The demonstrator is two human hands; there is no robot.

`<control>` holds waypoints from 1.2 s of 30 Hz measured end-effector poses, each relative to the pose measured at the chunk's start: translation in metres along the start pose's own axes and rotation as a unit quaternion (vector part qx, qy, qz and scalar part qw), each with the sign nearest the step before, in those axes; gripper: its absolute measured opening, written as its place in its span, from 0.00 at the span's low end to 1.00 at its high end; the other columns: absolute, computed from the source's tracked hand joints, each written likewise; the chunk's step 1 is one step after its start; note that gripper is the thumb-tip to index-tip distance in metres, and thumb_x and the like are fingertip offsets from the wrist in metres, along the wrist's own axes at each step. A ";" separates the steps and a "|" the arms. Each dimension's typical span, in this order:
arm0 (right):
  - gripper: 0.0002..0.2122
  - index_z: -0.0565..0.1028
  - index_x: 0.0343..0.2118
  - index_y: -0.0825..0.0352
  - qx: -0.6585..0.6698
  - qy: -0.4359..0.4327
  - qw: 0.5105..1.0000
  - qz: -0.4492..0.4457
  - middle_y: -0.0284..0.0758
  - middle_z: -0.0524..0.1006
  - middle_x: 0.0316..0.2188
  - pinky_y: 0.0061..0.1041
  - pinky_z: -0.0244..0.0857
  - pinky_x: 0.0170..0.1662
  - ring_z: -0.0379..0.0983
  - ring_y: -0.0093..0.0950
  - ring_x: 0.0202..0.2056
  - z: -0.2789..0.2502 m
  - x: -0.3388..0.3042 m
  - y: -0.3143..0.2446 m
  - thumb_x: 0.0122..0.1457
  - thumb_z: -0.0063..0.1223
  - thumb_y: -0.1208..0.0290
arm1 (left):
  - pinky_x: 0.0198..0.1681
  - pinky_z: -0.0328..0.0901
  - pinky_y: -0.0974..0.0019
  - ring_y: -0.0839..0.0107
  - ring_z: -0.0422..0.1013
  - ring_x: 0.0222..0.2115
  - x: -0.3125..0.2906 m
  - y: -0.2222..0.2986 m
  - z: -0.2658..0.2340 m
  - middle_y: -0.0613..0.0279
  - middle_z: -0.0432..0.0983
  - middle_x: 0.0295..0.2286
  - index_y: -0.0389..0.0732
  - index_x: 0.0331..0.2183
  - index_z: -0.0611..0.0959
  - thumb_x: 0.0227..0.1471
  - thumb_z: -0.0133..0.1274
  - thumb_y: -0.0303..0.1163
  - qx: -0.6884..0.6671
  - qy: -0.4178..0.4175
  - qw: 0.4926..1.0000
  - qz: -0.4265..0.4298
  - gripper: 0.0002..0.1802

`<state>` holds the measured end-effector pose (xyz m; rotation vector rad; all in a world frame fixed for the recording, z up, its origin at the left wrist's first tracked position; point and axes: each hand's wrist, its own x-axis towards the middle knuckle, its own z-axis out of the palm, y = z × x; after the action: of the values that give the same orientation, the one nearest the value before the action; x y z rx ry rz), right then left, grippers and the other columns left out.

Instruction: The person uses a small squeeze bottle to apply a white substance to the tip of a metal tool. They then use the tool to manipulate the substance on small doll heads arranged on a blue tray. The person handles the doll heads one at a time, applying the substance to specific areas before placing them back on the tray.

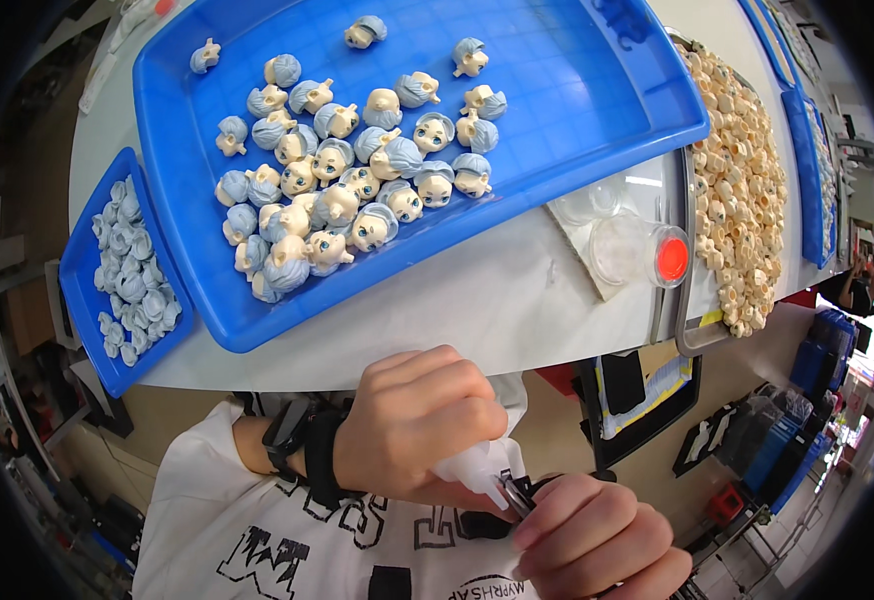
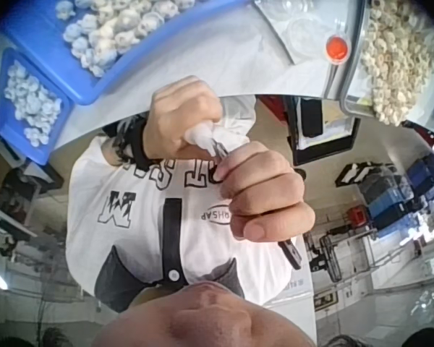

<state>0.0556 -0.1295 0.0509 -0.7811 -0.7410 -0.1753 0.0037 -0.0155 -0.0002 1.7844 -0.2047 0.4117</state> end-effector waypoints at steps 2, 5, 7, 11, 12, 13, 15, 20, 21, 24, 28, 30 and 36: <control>0.04 0.68 0.39 0.59 0.044 0.065 0.995 0.058 0.32 0.67 0.26 0.23 0.63 0.29 0.64 0.25 0.25 0.006 -0.003 -0.010 0.65 0.48 0.67 | 0.21 0.61 0.64 0.61 0.67 0.20 -0.002 -0.001 0.001 0.61 0.69 0.23 0.41 0.26 0.76 0.40 0.65 0.54 -0.003 0.004 1.000 -0.004 0.26; 0.06 0.70 0.42 0.57 0.087 -0.023 0.969 0.229 0.31 0.65 0.24 0.23 0.60 0.25 0.61 0.24 0.21 -0.026 0.004 -0.034 0.65 0.49 0.64 | 0.21 0.61 0.64 0.61 0.67 0.20 -0.003 -0.002 -0.001 0.60 0.70 0.23 0.40 0.27 0.76 0.40 0.65 0.55 -0.010 0.006 1.000 -0.012 0.27; 0.10 0.70 0.42 0.58 0.109 -0.009 0.972 0.210 0.30 0.64 0.21 0.22 0.56 0.21 0.59 0.22 0.18 -0.025 0.005 -0.033 0.64 0.49 0.59 | 0.21 0.61 0.64 0.62 0.67 0.20 -0.003 -0.002 0.001 0.60 0.70 0.23 0.40 0.27 0.76 0.40 0.65 0.55 -0.014 0.012 1.000 -0.016 0.28; 0.14 0.69 0.38 0.60 0.167 0.004 0.974 0.156 0.28 0.62 0.17 0.21 0.50 0.16 0.55 0.21 0.14 -0.029 0.006 -0.022 0.64 0.48 0.53 | 0.20 0.61 0.64 0.62 0.67 0.20 -0.002 0.000 0.004 0.60 0.70 0.23 0.39 0.27 0.76 0.40 0.64 0.56 -0.018 0.031 0.999 -0.016 0.29; 0.15 0.68 0.36 0.61 0.155 0.029 0.973 0.169 0.28 0.61 0.16 0.21 0.49 0.15 0.54 0.21 0.13 -0.019 0.010 -0.023 0.64 0.47 0.52 | 0.20 0.61 0.64 0.62 0.67 0.20 -0.002 0.000 0.004 0.60 0.70 0.23 0.39 0.27 0.76 0.41 0.64 0.56 -0.012 0.029 0.999 -0.012 0.28; 0.15 0.67 0.34 0.61 0.146 0.036 0.972 0.183 0.28 0.61 0.15 0.21 0.49 0.15 0.54 0.21 0.12 -0.016 0.013 -0.025 0.64 0.46 0.51 | 0.20 0.61 0.64 0.62 0.67 0.20 -0.001 0.000 0.004 0.60 0.70 0.23 0.39 0.27 0.76 0.41 0.64 0.56 -0.005 0.027 1.000 -0.009 0.28; 0.17 0.66 0.30 0.60 0.133 0.031 0.968 0.212 0.27 0.60 0.14 0.20 0.47 0.13 0.53 0.21 0.12 -0.013 0.018 -0.030 0.64 0.45 0.50 | 0.21 0.62 0.64 0.61 0.68 0.21 -0.001 0.000 0.005 0.60 0.70 0.23 0.39 0.27 0.76 0.42 0.63 0.56 0.002 0.026 1.000 -0.010 0.28; 0.19 0.64 0.25 0.60 0.134 0.050 0.973 0.183 0.28 0.61 0.14 0.20 0.47 0.13 0.53 0.20 0.11 -0.007 0.016 -0.023 0.64 0.44 0.49 | 0.22 0.62 0.63 0.61 0.69 0.22 -0.001 0.001 0.006 0.60 0.71 0.24 0.40 0.27 0.77 0.43 0.62 0.55 0.006 0.030 0.999 -0.019 0.26; 0.20 0.63 0.25 0.60 0.143 0.058 0.977 0.146 0.28 0.61 0.14 0.20 0.48 0.13 0.53 0.20 0.11 -0.007 0.009 -0.016 0.64 0.44 0.49 | 0.22 0.62 0.63 0.61 0.69 0.22 -0.002 0.001 0.006 0.60 0.71 0.24 0.40 0.27 0.77 0.43 0.62 0.55 0.013 0.033 0.999 -0.022 0.26; 0.21 0.63 0.23 0.61 0.144 0.066 0.984 0.082 0.28 0.61 0.12 0.20 0.47 0.12 0.52 0.20 0.10 -0.007 0.002 -0.006 0.65 0.44 0.49 | 0.22 0.62 0.63 0.61 0.69 0.22 -0.002 0.000 0.007 0.60 0.72 0.24 0.41 0.27 0.77 0.44 0.61 0.56 0.034 0.040 0.998 -0.025 0.26; 0.22 0.61 0.21 0.61 0.075 0.042 0.988 0.131 0.28 0.60 0.10 0.17 0.45 0.10 0.51 0.18 0.08 -0.004 0.010 -0.023 0.65 0.44 0.49 | 0.21 0.62 0.65 0.63 0.68 0.22 0.000 0.002 0.009 0.62 0.71 0.24 0.42 0.27 0.76 0.45 0.59 0.57 0.054 0.023 0.998 -0.004 0.26; 0.22 0.61 0.19 0.61 0.067 0.046 0.988 0.131 0.27 0.61 0.09 0.16 0.43 0.10 0.51 0.16 0.07 0.000 0.010 -0.026 0.65 0.45 0.51 | 0.20 0.61 0.65 0.64 0.68 0.21 -0.001 0.002 0.009 0.63 0.70 0.24 0.42 0.27 0.76 0.45 0.58 0.57 0.045 0.010 0.999 0.005 0.26; 0.22 0.60 0.17 0.60 0.143 0.057 0.985 0.079 0.25 0.59 0.08 0.16 0.42 0.10 0.50 0.15 0.07 0.004 0.006 -0.011 0.65 0.46 0.55 | 0.17 0.58 0.66 0.63 0.69 0.18 -0.004 -0.003 0.008 0.61 0.70 0.22 0.40 0.26 0.74 0.46 0.61 0.54 -0.018 -0.013 0.999 0.024 0.26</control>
<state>0.0538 -0.1334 0.0631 -0.5468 -0.5764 0.0294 0.0021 -0.0232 -0.0064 1.7529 -0.2730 0.4165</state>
